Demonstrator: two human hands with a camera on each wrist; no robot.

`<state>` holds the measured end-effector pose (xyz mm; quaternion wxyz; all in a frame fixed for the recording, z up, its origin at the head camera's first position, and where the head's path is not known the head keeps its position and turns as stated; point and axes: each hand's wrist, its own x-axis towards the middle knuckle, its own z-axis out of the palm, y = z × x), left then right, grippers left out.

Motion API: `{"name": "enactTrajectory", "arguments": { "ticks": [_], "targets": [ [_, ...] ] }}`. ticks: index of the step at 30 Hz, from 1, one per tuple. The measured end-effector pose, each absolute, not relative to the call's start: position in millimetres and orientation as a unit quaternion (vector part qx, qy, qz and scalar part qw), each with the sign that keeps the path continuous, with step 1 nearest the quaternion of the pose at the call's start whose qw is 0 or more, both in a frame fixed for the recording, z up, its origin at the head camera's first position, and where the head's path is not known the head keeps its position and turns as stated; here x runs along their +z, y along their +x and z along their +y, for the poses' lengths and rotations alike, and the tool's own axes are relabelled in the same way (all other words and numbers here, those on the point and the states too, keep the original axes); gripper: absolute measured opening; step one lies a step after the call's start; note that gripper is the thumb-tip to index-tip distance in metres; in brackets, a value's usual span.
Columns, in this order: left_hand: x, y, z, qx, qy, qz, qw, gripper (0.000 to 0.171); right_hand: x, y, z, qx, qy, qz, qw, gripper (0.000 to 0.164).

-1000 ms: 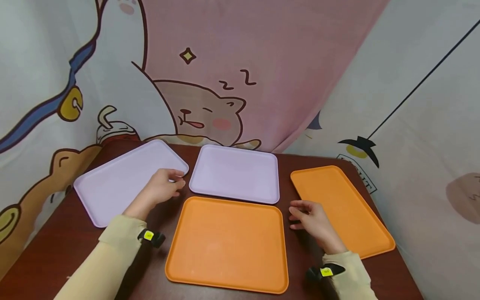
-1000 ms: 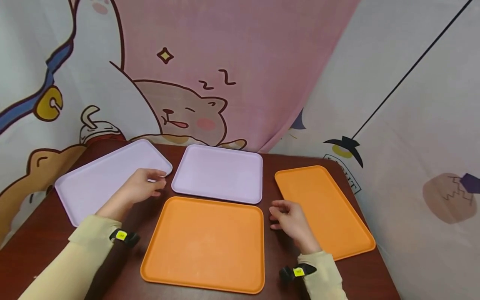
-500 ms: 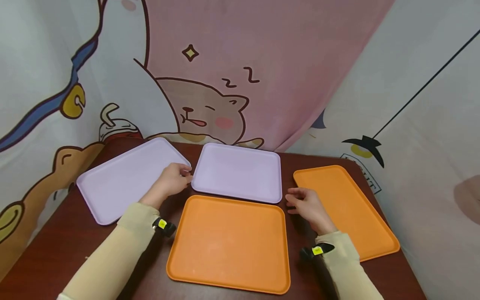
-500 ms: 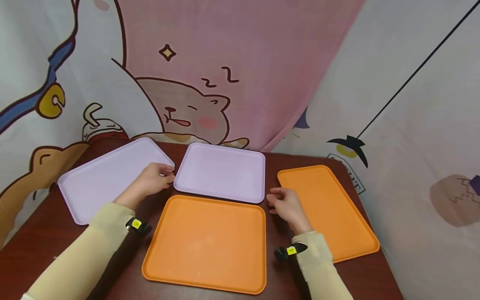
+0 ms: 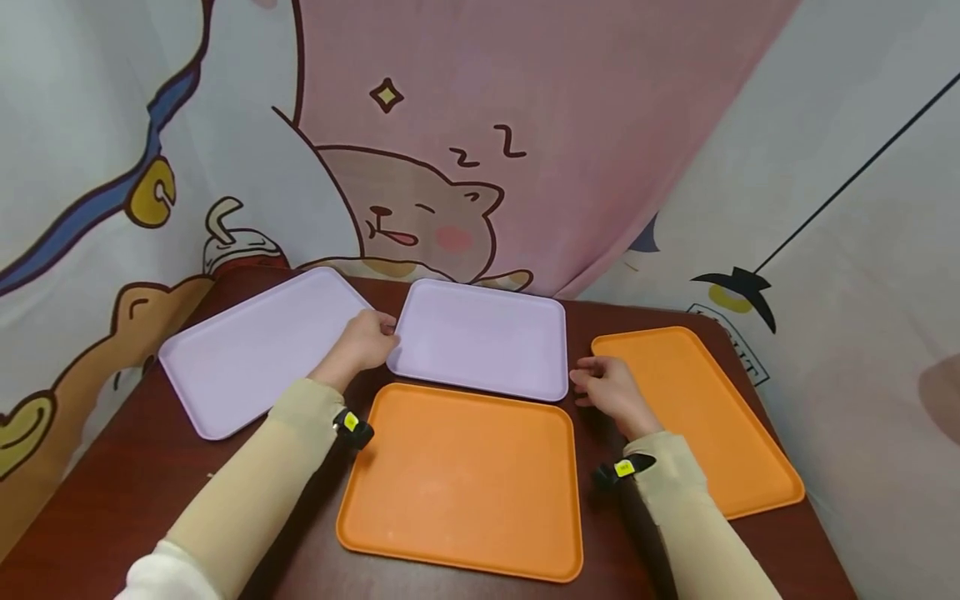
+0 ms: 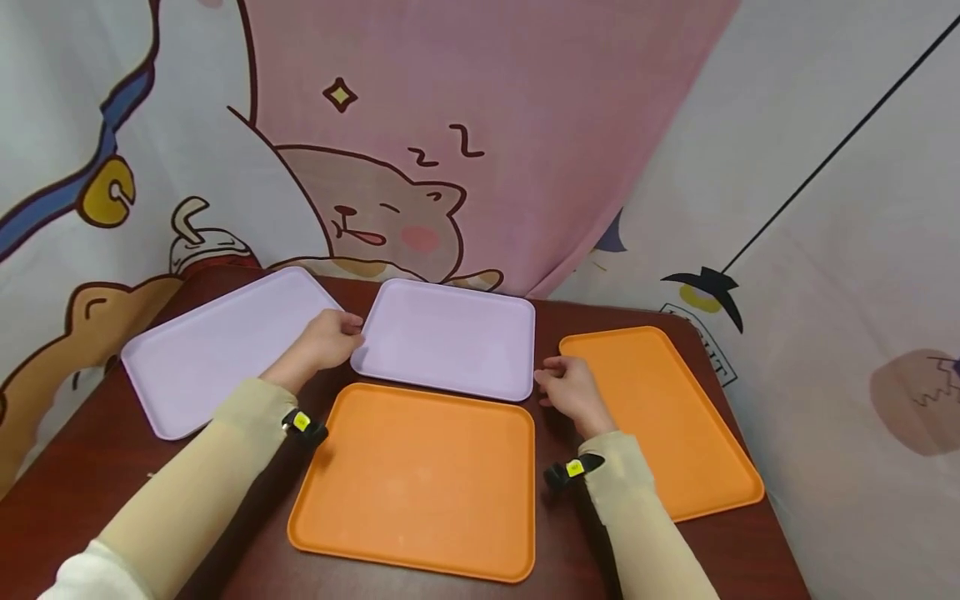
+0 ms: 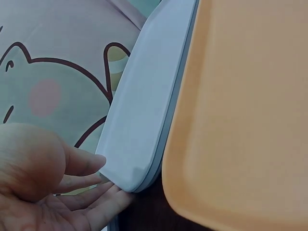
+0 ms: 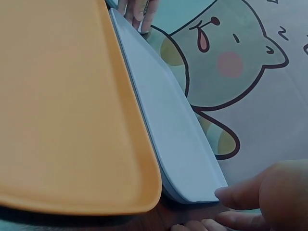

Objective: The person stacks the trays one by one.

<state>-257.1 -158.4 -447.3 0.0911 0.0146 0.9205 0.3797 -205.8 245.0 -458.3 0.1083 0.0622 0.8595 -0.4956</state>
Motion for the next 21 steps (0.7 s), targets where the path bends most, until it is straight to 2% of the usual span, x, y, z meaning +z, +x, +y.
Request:
{"name": "enactTrajectory", "arguments": {
  "ticks": [21],
  "targets": [
    [-451.1, -271.8, -159.0, 0.427, -0.04, 0.897, 0.106, 0.037, -462.3, -230.0, 236.1, -0.5, 0.087, 0.85, 0.141, 0.043]
  ]
}}
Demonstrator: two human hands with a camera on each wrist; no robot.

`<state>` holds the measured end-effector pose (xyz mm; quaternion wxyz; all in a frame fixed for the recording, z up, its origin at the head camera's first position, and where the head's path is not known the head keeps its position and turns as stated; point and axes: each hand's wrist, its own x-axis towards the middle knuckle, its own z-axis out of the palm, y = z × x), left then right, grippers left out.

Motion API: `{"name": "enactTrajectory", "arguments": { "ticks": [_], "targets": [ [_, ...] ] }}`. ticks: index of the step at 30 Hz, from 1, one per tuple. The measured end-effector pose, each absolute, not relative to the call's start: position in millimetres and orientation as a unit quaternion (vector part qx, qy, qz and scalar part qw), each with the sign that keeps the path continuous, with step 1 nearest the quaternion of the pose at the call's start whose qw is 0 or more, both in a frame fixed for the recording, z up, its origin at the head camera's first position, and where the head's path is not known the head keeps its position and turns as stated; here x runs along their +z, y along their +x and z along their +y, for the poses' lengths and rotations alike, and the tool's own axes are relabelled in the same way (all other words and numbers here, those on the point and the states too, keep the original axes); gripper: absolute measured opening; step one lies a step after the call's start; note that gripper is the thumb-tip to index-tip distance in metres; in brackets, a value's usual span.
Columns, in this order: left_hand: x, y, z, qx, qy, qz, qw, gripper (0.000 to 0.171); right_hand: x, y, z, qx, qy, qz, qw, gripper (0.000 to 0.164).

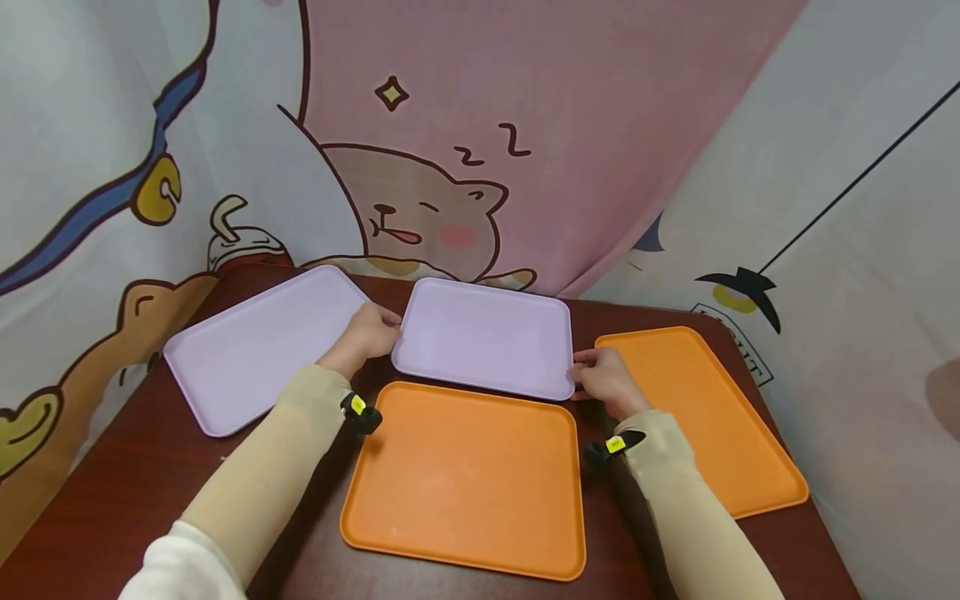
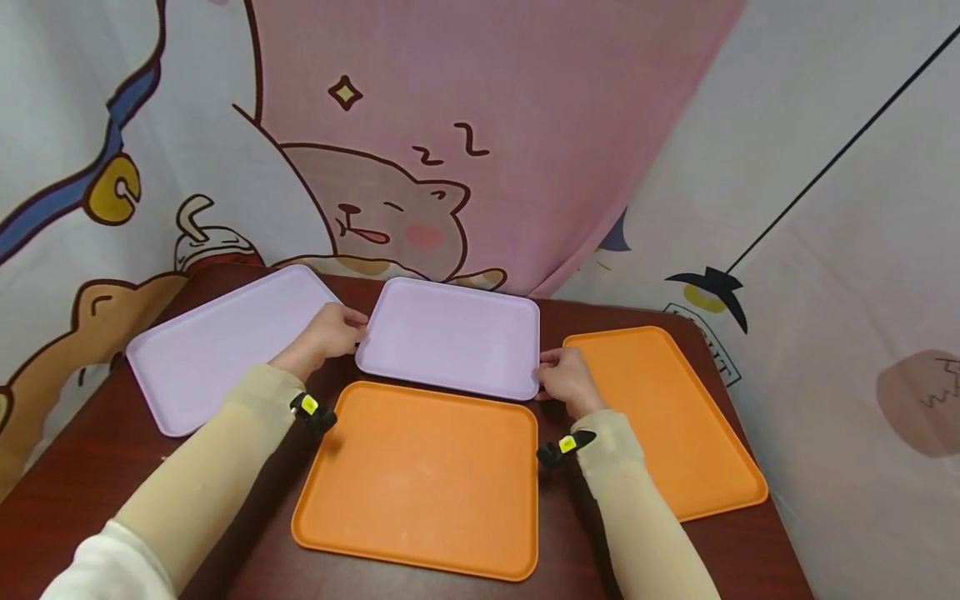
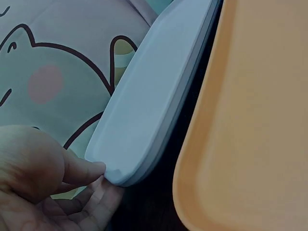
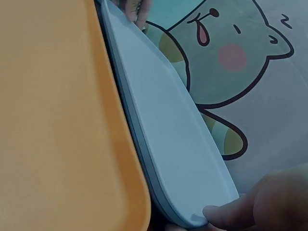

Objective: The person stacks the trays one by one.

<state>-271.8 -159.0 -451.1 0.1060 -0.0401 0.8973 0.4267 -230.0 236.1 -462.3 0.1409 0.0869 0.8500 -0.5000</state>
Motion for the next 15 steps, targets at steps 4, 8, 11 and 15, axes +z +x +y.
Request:
{"name": "enactTrajectory", "arguments": {
  "ticks": [4, 8, 11, 15],
  "targets": [
    [-452.0, -272.1, -159.5, 0.437, -0.045, 0.892, 0.108, 0.037, -461.4, -231.1, 236.1, -0.503, 0.085, 0.849, 0.141, 0.043],
    [-449.8, -271.5, -160.3, 0.451, -0.05, 0.884, 0.115, 0.039, -459.3, -231.0, 236.4, -0.514, 0.084, 0.842, 0.144, 0.043],
    [-448.1, -271.1, -160.7, 0.459, -0.055, 0.879, 0.12, 0.04, -457.4, -231.2, 236.4, -0.52, 0.085, 0.837, 0.147, 0.042],
    [-447.0, -270.2, -160.9, 0.461, -0.055, 0.877, 0.123, 0.04, -455.6, -231.2, 236.2, -0.527, 0.087, 0.832, 0.152, 0.042]
  ]
}}
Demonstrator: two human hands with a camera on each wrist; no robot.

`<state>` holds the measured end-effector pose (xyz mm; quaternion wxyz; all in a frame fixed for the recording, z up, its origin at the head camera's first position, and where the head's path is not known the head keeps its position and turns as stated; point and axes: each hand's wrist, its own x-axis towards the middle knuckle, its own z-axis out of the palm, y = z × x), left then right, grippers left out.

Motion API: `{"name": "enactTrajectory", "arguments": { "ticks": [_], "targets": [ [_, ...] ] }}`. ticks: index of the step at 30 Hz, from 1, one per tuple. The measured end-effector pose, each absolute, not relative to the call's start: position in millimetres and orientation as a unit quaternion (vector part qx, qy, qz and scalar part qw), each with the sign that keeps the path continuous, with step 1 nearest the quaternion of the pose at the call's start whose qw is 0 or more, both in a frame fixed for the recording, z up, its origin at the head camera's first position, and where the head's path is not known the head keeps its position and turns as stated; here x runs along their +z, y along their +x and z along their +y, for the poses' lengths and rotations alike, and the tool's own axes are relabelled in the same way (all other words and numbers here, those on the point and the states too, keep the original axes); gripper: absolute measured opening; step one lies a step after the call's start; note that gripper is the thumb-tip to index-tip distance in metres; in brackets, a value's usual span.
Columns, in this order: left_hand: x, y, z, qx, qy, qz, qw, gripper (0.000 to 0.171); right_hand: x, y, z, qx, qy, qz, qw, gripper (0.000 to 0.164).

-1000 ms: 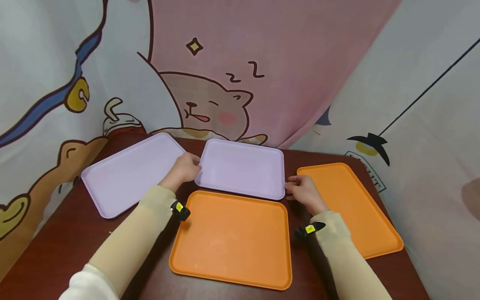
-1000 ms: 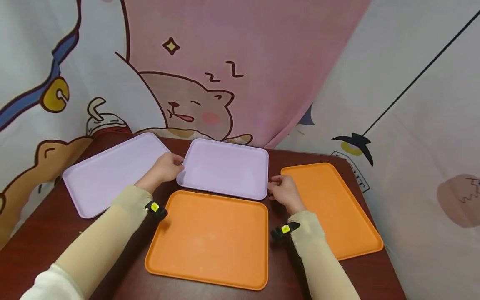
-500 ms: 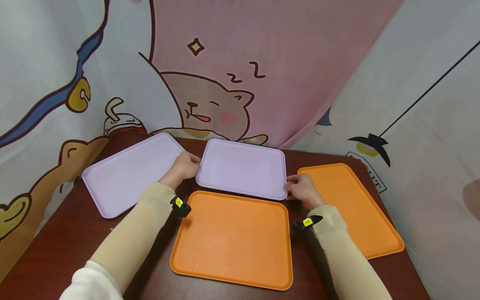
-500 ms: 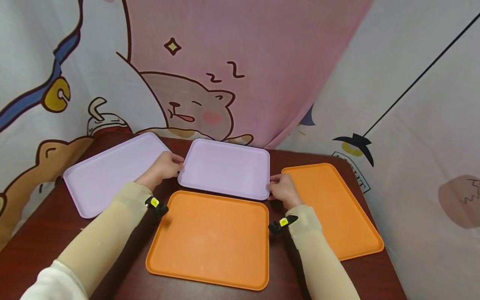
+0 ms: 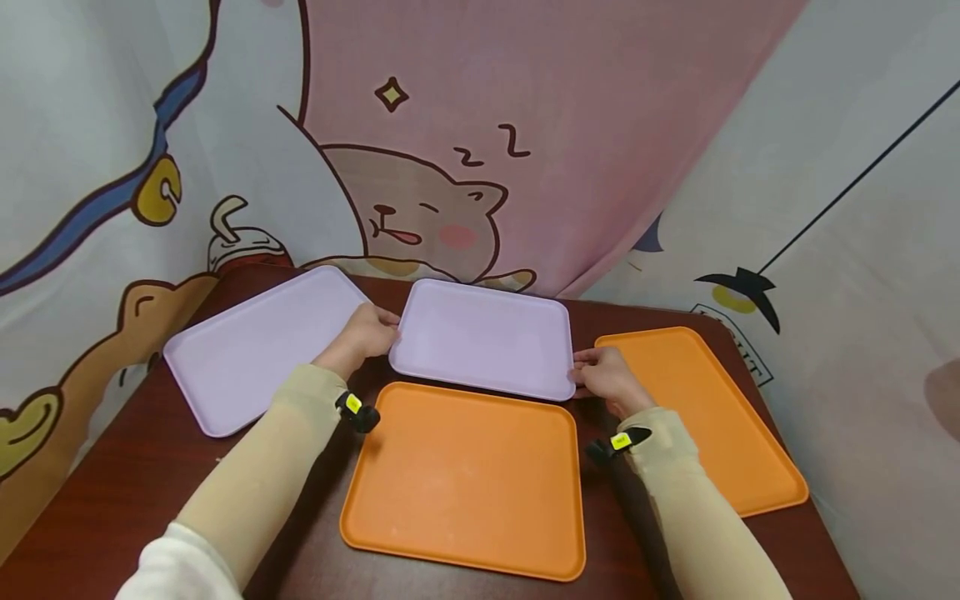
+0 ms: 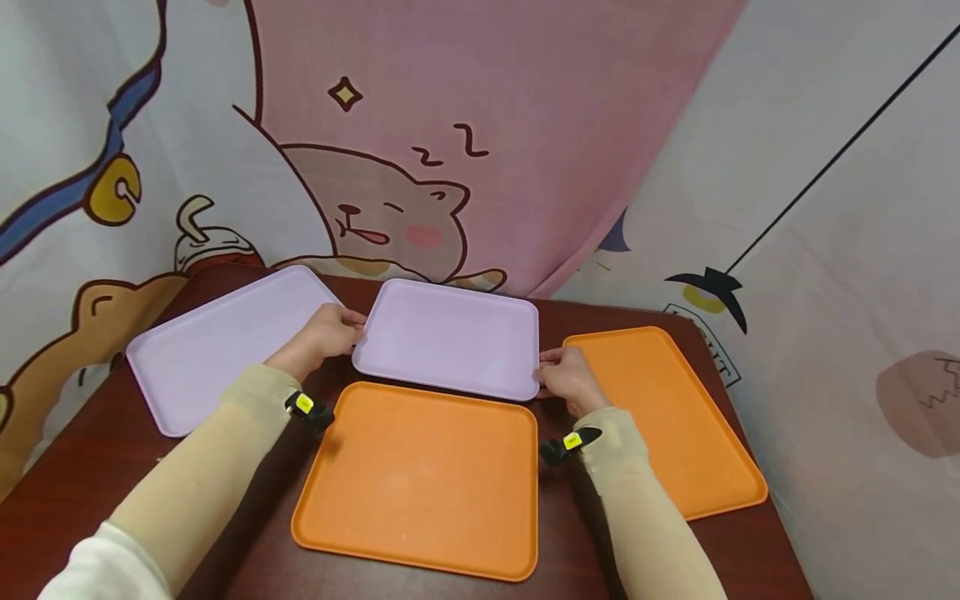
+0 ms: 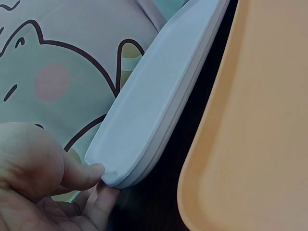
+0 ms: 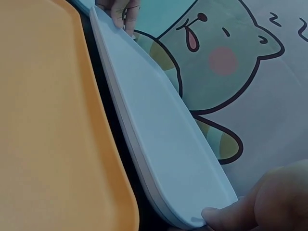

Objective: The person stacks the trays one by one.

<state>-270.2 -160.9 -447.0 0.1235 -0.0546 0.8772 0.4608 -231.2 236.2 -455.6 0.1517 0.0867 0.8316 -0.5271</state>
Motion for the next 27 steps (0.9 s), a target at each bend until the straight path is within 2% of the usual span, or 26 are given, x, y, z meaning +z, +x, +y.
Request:
{"name": "enactTrajectory", "arguments": {
  "ticks": [11, 27],
  "targets": [
    [-445.7, -268.3, -162.6, 0.494, -0.039, 0.862, 0.105, 0.039, -451.6, -229.6, 240.4, -0.542, 0.082, 0.822, 0.154, 0.044],
    [-432.1, -257.3, -164.9, 0.528, -0.048, 0.838, 0.132, 0.037, -438.6, -222.0, 247.2, -0.579, 0.07, 0.797, 0.158, 0.046]
  ]
}}
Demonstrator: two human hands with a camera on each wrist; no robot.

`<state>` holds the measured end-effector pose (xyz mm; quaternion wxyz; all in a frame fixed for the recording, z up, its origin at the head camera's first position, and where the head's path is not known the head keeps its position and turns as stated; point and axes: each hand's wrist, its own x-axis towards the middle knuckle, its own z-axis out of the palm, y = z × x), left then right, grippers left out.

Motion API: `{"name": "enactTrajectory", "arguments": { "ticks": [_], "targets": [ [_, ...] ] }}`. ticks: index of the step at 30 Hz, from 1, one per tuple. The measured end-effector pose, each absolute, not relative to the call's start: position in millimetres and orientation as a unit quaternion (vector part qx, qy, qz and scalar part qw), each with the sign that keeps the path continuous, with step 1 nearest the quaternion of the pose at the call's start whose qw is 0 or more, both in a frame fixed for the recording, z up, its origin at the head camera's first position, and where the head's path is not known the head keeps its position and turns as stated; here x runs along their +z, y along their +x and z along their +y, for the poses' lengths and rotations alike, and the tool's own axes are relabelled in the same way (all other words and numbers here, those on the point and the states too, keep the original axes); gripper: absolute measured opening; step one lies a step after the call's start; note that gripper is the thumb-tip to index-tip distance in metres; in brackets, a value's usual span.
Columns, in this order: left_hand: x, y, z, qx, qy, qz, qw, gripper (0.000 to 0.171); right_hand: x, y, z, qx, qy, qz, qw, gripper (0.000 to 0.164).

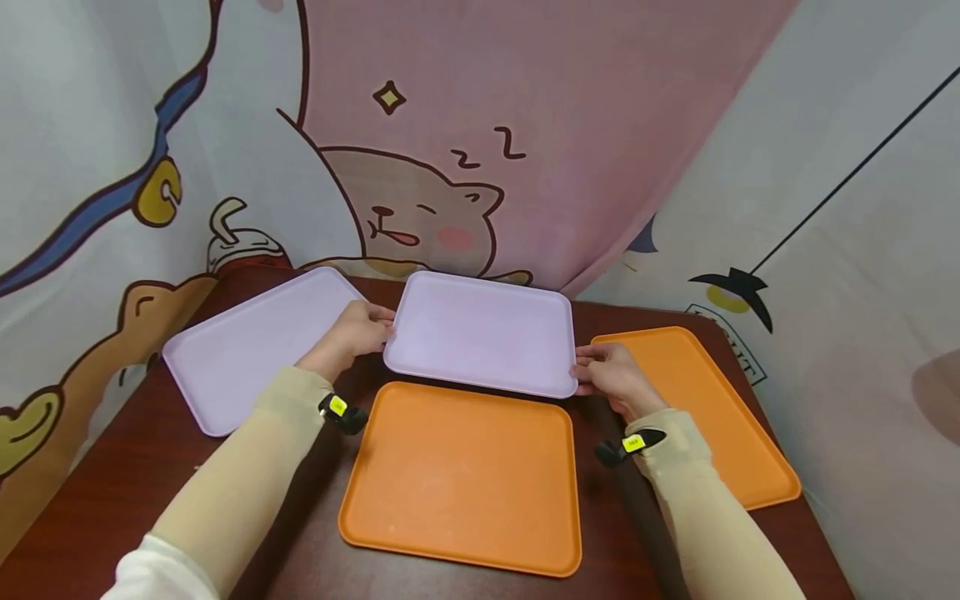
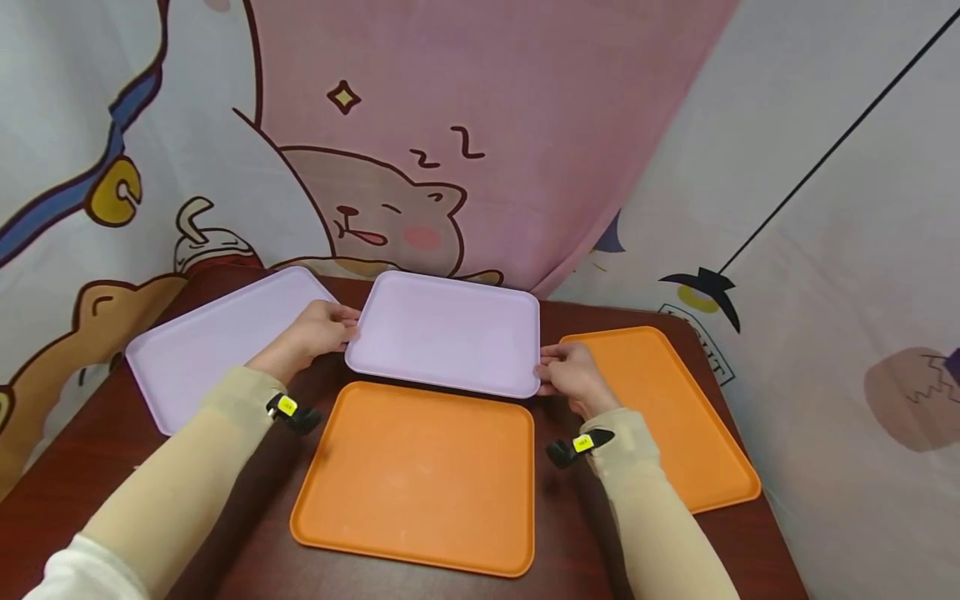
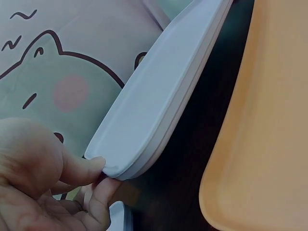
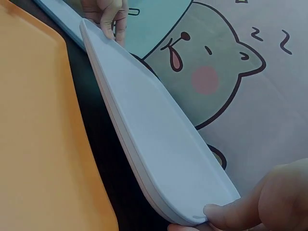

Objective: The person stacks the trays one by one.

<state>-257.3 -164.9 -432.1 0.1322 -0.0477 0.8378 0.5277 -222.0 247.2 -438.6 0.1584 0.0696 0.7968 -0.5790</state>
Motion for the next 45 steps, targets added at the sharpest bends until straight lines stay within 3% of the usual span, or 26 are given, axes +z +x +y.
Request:
{"name": "enactTrajectory", "arguments": {
  "ticks": [45],
  "targets": [
    [-405.1, -197.0, -178.6, 0.569, 0.002, 0.811, 0.135, 0.044, -416.0, -157.3, 248.3, -0.594, 0.056, 0.791, 0.133, 0.047]
  ]
}}
